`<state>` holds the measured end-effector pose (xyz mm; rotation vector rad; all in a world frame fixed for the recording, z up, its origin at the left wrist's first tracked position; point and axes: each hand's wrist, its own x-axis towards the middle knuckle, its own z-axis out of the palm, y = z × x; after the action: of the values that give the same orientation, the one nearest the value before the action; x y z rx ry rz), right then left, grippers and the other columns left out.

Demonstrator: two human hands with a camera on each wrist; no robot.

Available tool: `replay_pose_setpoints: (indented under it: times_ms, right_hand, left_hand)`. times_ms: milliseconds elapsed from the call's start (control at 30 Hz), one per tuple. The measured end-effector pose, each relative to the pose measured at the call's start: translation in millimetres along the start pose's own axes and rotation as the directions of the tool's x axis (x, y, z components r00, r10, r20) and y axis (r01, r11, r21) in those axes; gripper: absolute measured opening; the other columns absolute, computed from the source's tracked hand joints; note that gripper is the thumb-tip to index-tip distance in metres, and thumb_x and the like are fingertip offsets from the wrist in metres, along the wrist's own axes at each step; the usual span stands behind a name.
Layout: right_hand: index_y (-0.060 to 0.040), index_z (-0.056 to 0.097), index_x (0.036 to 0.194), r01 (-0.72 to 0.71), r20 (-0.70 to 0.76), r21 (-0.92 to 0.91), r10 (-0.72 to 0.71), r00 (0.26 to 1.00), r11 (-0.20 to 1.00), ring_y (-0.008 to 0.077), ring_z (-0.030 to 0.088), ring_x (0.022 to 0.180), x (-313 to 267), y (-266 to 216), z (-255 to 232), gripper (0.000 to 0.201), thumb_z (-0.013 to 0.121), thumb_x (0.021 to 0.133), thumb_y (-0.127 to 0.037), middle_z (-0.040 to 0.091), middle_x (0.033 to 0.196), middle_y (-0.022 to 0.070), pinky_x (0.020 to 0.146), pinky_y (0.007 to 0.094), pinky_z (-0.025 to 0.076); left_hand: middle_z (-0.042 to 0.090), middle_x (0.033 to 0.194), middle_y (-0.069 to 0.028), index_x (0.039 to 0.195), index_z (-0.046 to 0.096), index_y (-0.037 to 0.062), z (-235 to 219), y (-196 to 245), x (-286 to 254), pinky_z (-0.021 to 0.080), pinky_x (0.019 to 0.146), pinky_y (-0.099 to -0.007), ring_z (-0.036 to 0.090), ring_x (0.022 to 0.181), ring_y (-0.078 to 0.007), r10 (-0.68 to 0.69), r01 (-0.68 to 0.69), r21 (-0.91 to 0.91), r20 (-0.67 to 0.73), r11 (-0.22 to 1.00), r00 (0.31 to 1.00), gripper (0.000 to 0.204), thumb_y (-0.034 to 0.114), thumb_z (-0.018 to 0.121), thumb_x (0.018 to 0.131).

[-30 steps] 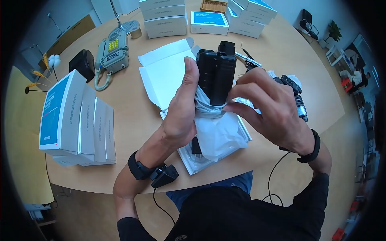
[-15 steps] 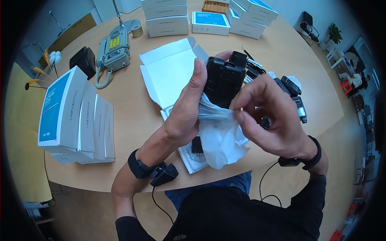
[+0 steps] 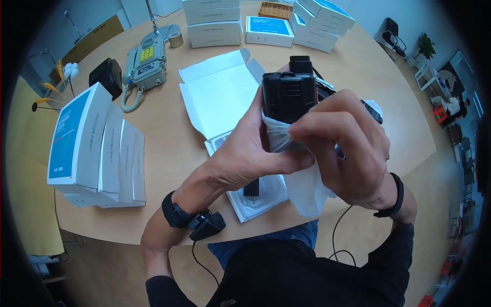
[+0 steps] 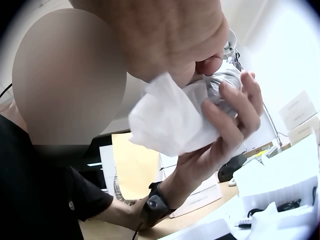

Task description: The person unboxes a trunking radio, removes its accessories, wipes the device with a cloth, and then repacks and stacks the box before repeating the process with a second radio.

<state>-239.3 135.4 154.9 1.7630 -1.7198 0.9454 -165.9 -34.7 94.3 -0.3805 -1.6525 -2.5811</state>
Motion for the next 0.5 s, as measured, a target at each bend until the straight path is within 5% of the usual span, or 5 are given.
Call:
replay_pose_setpoints:
  times_ms: [67, 167, 267, 367, 500]
  right_hand:
    - [0.0032, 0.065, 0.103, -0.053, 0.007, 0.085, 0.053, 0.999, 0.995, 0.0139, 0.064, 0.069, -5.3, 9.2, 2.9, 0.023, 0.076, 0.084, 0.008, 0.063, 0.093, 0.0124, 0.056, 0.0248, 0.052]
    - [0.0027, 0.064, 0.106, -0.181, -0.087, 0.296, 0.215, 0.973, 0.938, 0.0109, 0.059, 0.068, -3.2, 15.0, -7.8, 0.029, 0.082, 0.084, -0.003, 0.062, 0.102, 0.0127, 0.054, 0.0213, 0.048]
    - [-0.0005, 0.066, 0.11, -0.092, -0.044, 0.14, 0.099, 0.994, 0.986, 0.0083, 0.058, 0.071, -4.2, 25.7, -18.8, 0.041, 0.089, 0.078, -0.015, 0.061, 0.107, 0.0108, 0.053, 0.0201, 0.045]
    - [-0.0057, 0.071, 0.108, -0.057, 0.036, 0.136, 0.052, 0.998, 0.989, 0.0094, 0.06, 0.073, -6.1, 23.2, -10.4, 0.041, 0.091, 0.074, -0.016, 0.059, 0.102, 0.0071, 0.053, 0.0227, 0.047]
    - [-0.0056, 0.071, 0.105, -0.043, 0.068, 0.128, 0.034, 0.997, 0.991, 0.0121, 0.061, 0.074, -9.6, 22.2, -7.1, 0.034, 0.088, 0.075, -0.008, 0.057, 0.1, 0.0063, 0.054, 0.0237, 0.047]
  left_hand:
    - [0.051, 0.139, -0.0084, 0.156, 0.025, 0.0076, -0.3, -0.4, -1.6, 0.044, 0.111, -0.039, 0.052, 0.131, -0.0208, -0.027, 0.026, -0.031, -0.033, 0.999, 0.999, 0.104, 0.011, 0.089, 0.074]
    - [0.063, 0.117, -0.0111, 0.144, 0.042, 0.0031, -3.9, -5.3, -0.5, 0.056, 0.087, -0.0285, 0.066, 0.106, -0.0202, 0.011, -0.014, -0.053, -0.067, 0.999, 0.998, 0.082, 0.016, 0.084, 0.075]
    - [0.063, 0.088, -0.0143, 0.135, 0.044, -0.0053, -9.8, -1.4, 1.3, 0.05, 0.059, -0.0262, 0.063, 0.064, -0.0169, -0.027, 0.056, -0.18, 0.158, 0.982, 0.987, 0.081, 0.036, 0.077, 0.073]
    - [0.065, 0.097, -0.0148, 0.135, 0.047, -0.0015, -17.8, -3.9, -3.2, 0.058, 0.072, -0.0343, 0.069, 0.075, -0.0236, -0.109, 0.167, -0.303, 0.198, 0.938, 0.974, 0.081, 0.024, 0.082, 0.067]
    - [0.061, 0.107, -0.0158, 0.162, 0.016, 0.0104, -16.6, -7.6, -3.7, 0.058, 0.071, -0.0369, 0.068, 0.077, -0.0252, -0.086, 0.152, -0.337, 0.203, 0.929, 0.975, 0.111, 0.021, 0.079, 0.071]
